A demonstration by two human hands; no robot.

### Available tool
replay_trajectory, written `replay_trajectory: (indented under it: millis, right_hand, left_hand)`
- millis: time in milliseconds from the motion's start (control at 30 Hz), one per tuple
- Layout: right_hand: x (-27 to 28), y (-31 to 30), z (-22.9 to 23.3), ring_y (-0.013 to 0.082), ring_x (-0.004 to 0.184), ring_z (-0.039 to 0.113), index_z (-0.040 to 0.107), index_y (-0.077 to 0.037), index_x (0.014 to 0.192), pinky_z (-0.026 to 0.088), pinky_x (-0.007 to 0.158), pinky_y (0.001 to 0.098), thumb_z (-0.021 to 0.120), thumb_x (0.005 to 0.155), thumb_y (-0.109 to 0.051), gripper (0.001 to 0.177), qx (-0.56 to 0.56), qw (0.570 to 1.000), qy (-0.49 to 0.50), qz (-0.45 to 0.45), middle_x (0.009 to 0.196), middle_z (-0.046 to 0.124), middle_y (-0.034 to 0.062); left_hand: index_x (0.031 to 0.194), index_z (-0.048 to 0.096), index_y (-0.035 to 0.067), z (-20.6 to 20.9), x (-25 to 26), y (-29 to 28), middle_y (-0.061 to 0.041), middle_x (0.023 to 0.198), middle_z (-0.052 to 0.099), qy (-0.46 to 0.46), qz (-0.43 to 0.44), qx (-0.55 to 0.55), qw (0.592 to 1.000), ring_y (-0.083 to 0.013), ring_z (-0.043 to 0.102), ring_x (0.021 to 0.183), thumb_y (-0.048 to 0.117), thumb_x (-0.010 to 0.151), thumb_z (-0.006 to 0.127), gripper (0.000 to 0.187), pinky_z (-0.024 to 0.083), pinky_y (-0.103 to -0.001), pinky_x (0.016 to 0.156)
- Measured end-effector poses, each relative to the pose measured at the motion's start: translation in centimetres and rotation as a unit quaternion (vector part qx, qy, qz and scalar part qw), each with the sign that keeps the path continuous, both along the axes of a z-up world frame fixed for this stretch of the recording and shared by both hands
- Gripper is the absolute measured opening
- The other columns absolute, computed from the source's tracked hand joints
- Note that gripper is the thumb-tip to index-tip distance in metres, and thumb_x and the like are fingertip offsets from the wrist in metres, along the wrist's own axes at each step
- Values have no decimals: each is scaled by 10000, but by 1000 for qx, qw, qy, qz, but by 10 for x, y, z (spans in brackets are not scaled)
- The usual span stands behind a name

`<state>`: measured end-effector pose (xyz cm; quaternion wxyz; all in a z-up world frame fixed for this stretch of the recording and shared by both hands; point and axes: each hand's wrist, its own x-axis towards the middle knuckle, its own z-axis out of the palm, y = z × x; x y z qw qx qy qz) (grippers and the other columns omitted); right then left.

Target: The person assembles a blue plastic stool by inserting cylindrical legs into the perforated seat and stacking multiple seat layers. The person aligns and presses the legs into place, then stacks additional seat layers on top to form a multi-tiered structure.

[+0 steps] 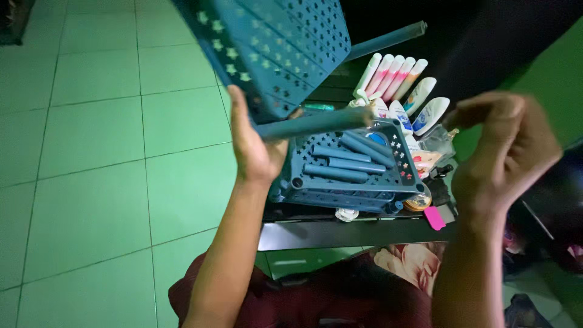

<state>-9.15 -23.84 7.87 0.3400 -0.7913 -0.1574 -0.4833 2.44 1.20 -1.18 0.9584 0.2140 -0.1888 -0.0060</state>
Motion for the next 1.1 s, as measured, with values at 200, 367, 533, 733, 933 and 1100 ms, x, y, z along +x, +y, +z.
replay_trajectory:
  millis: [200, 367, 533, 733, 933, 1100]
  right_hand:
    - [13, -27, -68, 167, 817, 708, 747, -18, 1098, 575, 733, 347, 641, 1100, -213, 221, 49, 968, 205, -137, 939, 755, 117]
    - [29, -42, -99, 293, 1077, 673, 765, -99, 1142, 522, 972, 459, 701, 988, -212, 202, -58, 960, 239, -135, 1150, 745, 136]
    - [44, -59, -116, 402, 1418, 398, 801, -182, 1136, 260, 1152, 553, 734, 916, -323, 271, -155, 935, 272, -164, 1447, 566, 159]
    - [50, -70, -134, 463, 1454, 279, 810, -199, 1140, 195, 1151, 584, 750, 886, -386, 322, -159, 921, 320, -158, 1510, 482, 212]
    - [49, -76, -142, 428, 1451, 320, 808, -177, 1104, 219, 1163, 576, 750, 876, -353, 294, -162, 922, 317, -151, 1501, 505, 188]
    - [51, -75, -144, 403, 1435, 350, 783, -153, 1082, 233, 1156, 573, 726, 896, -285, 235, -157, 927, 307, -148, 1474, 527, 176]
  left_hand:
    - [1367, 526, 121, -6, 1, 20, -55, 1260, 611, -44, -16, -96, 994, -231, 598, 1178, 529, 1115, 567, 481, 482, -492, 1071]
    - [1326, 571, 194, -8, 1, 33, -30, 1130, 626, -35, -46, -122, 991, -206, 622, 1033, 527, 1108, 572, 399, 482, -425, 877]
    - [1298, 571, 207, -6, 2, 36, -23, 1195, 644, 46, -53, -155, 985, -206, 584, 1027, 525, 1042, 551, 408, 447, -386, 824]
    - [1161, 627, 213, -17, 5, 38, 18, 1090, 645, 35, -18, -86, 995, -194, 533, 932, 542, 1029, 576, 357, 436, -389, 813]
    - [1105, 649, 230, -30, 5, 45, 36, 1043, 621, 9, -75, -118, 990, -158, 500, 875, 554, 1112, 548, 339, 409, -340, 786]
    - [1237, 639, 190, -26, 1, 44, 1, 1152, 632, 57, -102, -148, 982, -169, 509, 970, 578, 1057, 494, 452, 433, -369, 822]
